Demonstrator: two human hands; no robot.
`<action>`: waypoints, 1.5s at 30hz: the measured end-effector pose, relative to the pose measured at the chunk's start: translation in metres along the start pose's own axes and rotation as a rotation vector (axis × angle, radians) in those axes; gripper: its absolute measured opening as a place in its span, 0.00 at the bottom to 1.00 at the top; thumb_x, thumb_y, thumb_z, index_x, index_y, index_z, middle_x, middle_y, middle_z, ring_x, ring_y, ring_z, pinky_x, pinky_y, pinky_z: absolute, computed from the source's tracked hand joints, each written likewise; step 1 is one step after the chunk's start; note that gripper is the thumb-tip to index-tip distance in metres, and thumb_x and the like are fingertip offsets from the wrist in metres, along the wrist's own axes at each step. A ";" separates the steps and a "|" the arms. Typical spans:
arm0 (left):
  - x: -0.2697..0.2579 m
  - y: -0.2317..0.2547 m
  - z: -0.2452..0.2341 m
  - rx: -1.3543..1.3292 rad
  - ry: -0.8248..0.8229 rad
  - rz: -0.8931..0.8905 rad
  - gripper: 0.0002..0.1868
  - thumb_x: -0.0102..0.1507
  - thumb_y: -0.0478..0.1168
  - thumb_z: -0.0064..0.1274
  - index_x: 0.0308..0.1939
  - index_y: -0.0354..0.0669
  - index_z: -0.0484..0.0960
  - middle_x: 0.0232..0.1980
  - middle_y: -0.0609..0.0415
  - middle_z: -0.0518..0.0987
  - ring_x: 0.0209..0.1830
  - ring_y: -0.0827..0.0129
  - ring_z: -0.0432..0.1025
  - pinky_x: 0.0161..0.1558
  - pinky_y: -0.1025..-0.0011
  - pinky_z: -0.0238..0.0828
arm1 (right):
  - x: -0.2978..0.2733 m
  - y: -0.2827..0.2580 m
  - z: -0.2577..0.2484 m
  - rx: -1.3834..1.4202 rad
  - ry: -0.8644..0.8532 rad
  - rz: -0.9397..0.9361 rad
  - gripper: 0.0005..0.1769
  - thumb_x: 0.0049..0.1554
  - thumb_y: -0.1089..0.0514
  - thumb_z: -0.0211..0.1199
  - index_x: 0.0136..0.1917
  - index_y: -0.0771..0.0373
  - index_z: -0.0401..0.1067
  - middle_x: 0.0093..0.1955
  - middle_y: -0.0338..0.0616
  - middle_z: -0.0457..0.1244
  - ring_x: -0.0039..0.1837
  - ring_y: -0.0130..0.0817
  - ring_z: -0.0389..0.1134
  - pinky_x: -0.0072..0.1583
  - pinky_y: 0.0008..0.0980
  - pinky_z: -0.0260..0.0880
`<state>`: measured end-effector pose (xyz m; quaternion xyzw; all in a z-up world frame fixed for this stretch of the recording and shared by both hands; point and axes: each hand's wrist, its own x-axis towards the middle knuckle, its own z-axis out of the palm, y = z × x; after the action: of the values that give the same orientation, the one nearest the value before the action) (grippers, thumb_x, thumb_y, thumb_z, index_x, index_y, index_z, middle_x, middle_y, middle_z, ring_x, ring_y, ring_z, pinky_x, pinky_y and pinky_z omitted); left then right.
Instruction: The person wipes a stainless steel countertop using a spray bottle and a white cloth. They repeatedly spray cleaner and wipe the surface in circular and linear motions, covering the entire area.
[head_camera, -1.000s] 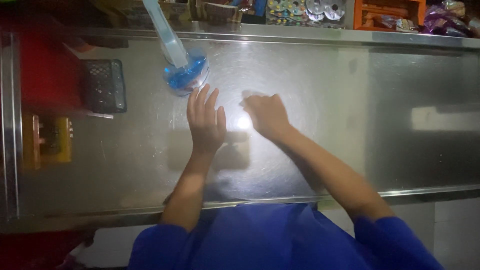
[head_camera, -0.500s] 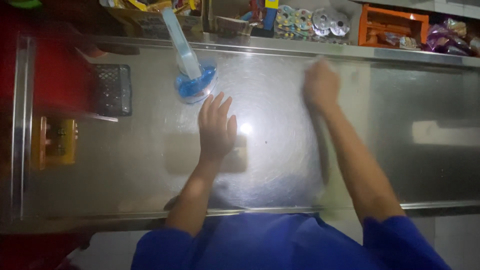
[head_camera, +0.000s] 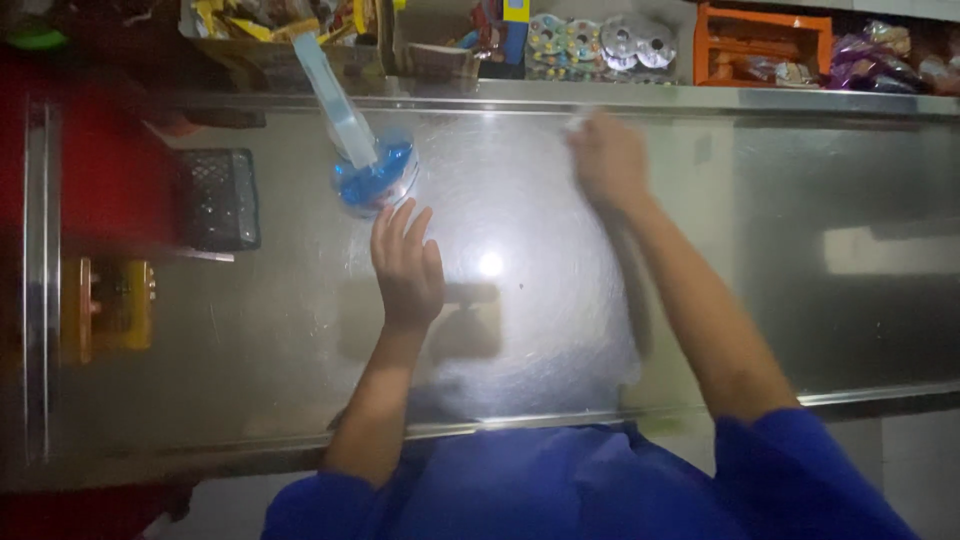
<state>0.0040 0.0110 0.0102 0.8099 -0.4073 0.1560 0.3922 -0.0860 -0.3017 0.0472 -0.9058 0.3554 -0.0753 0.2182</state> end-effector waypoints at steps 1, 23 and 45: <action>0.000 -0.002 0.005 -0.001 0.005 0.004 0.27 0.77 0.46 0.27 0.61 0.33 0.80 0.63 0.38 0.77 0.72 0.44 0.70 0.77 0.42 0.58 | 0.004 0.041 -0.012 0.000 0.006 -0.002 0.10 0.71 0.54 0.58 0.57 0.61 0.76 0.51 0.55 0.70 0.56 0.58 0.73 0.56 0.53 0.67; -0.011 -0.014 0.022 0.004 -0.016 0.002 0.29 0.77 0.49 0.24 0.67 0.39 0.78 0.68 0.41 0.73 0.74 0.44 0.66 0.77 0.43 0.55 | -0.119 -0.068 0.086 -0.078 0.169 -0.764 0.06 0.62 0.53 0.57 0.42 0.52 0.65 0.31 0.35 0.60 0.32 0.40 0.66 0.37 0.42 0.65; 0.007 0.012 0.008 0.048 0.032 0.125 0.22 0.76 0.43 0.34 0.63 0.34 0.81 0.64 0.38 0.78 0.70 0.44 0.72 0.75 0.44 0.60 | -0.010 0.077 0.072 -0.357 0.122 0.001 0.12 0.66 0.62 0.59 0.41 0.60 0.79 0.36 0.50 0.71 0.41 0.52 0.76 0.43 0.49 0.66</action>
<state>-0.0016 -0.0031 0.0144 0.7895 -0.4469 0.2029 0.3685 -0.1193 -0.3208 -0.0520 -0.9237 0.3760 -0.0658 0.0319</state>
